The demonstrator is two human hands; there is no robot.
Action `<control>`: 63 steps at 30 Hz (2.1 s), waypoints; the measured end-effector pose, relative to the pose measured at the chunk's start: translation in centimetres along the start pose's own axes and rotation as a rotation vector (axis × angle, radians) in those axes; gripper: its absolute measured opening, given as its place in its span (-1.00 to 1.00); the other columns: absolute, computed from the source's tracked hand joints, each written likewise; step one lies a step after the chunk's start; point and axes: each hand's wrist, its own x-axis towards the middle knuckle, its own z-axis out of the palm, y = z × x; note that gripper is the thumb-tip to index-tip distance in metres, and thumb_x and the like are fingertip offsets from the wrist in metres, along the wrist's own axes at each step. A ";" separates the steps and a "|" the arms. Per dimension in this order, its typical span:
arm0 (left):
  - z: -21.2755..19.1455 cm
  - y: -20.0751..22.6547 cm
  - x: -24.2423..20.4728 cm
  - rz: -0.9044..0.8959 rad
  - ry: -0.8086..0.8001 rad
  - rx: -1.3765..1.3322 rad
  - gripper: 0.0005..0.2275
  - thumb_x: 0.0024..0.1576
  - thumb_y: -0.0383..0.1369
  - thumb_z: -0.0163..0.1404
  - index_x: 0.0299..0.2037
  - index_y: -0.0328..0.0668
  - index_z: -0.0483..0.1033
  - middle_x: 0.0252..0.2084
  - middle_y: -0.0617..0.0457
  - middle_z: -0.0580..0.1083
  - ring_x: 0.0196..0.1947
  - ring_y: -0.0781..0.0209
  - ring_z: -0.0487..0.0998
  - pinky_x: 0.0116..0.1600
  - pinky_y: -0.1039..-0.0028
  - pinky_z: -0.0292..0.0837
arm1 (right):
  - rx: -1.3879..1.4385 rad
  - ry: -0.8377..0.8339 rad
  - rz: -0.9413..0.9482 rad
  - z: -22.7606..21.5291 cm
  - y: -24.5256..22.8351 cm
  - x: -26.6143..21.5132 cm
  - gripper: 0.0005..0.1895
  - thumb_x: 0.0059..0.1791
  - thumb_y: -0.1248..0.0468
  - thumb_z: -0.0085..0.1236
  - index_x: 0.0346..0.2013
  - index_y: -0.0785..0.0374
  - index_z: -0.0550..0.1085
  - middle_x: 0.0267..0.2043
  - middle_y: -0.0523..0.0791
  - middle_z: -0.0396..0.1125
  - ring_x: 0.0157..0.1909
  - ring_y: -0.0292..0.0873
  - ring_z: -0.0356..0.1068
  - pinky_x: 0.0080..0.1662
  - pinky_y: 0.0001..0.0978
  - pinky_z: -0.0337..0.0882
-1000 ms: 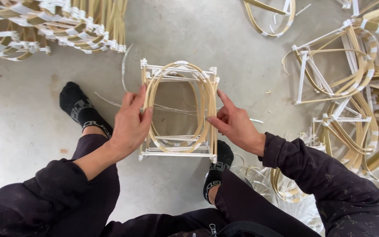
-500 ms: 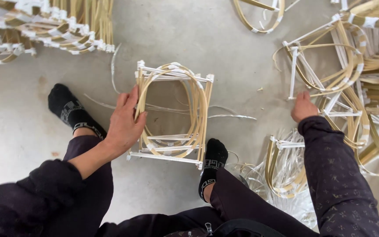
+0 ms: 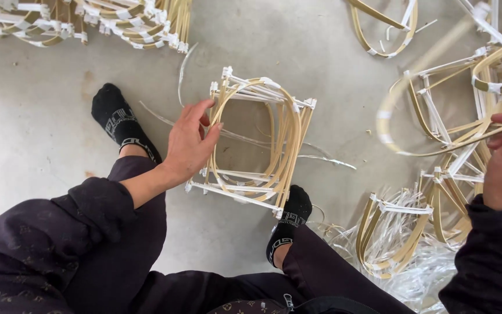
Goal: The recorder assembles curved bamboo frames by tying components together with plastic strips and trimming them with scissors.
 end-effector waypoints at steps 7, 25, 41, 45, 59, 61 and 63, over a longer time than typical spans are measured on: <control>-0.6 0.3 0.4 -0.056 0.012 -0.064 -0.54 0.12 -0.23 0.17 0.22 -0.14 0.40 -0.21 -0.03 0.39 -0.44 0.18 0.44 -0.25 0.34 0.42 | 0.590 -0.297 0.267 9.8 -20.3 0.4 -0.52 0.35 0.05 -0.41 0.26 0.34 0.34 -0.21 -0.10 0.44 -0.35 -0.38 0.34 -0.31 -0.60 0.30; -1.4 1.5 -0.5 -0.071 -0.030 -0.237 -0.43 0.30 -0.06 -0.14 0.47 -0.17 0.14 -0.13 -0.01 0.32 -0.29 0.20 0.43 -0.10 0.40 0.39 | 0.562 -0.998 0.353 18.1 -25.8 -2.9 -0.27 0.17 -0.03 -0.42 0.56 0.17 -0.25 0.62 -0.06 -0.20 0.57 -0.10 -0.13 0.43 -0.15 0.03; 0.1 -2.4 2.0 -0.470 -0.611 -1.109 -0.22 0.14 0.29 -0.60 0.52 0.09 -0.09 0.47 0.01 0.21 0.44 0.14 0.25 0.40 0.34 0.32 | 1.025 -0.633 0.900 25.1 -23.3 -3.9 -0.26 0.11 -0.30 -0.44 0.41 0.08 0.18 0.29 -0.16 0.21 0.25 -0.19 0.24 0.25 -0.15 0.32; -0.4 -3.3 1.9 -0.482 -0.568 -1.020 -0.20 0.13 0.32 -0.64 0.53 0.11 -0.14 0.50 0.00 0.17 0.48 0.13 0.19 0.40 0.33 0.19 | 1.013 -0.770 0.958 24.5 -21.7 -3.5 -0.12 0.03 -0.39 -0.58 0.43 0.08 0.15 0.32 -0.15 0.23 0.26 -0.18 0.26 0.27 -0.17 0.30; 2.5 -6.2 2.2 -0.613 -0.639 -0.857 -0.17 0.04 0.36 -0.66 0.50 0.22 -0.09 0.50 0.08 0.14 0.49 0.16 0.15 0.46 0.29 0.16 | 1.004 -0.846 0.932 31.4 -8.6 -9.2 -0.49 0.18 -0.13 -0.10 0.12 0.25 0.39 -0.07 -0.07 0.35 -0.13 -0.21 0.42 -0.11 -0.29 0.52; 1.9 -5.9 2.3 -0.597 -0.644 -0.860 -0.18 0.08 0.34 -0.61 0.50 0.16 0.00 0.48 0.05 0.21 0.47 0.16 0.21 0.45 0.34 0.17 | 0.946 -0.864 0.956 30.9 -10.3 -8.7 -0.47 0.17 -0.15 -0.12 0.12 0.24 0.39 -0.06 -0.08 0.35 -0.11 -0.23 0.42 -0.08 -0.31 0.52; 1.1 -5.2 2.3 -0.696 -0.653 -0.941 -0.23 0.12 0.28 -0.56 0.46 0.06 0.07 0.36 -0.07 0.35 0.39 0.05 0.39 0.34 0.27 0.30 | 0.871 -0.900 1.006 30.0 -12.6 -8.2 -0.41 0.13 -0.20 -0.18 0.15 0.22 0.37 -0.03 -0.12 0.35 -0.07 -0.27 0.42 -0.05 -0.35 0.53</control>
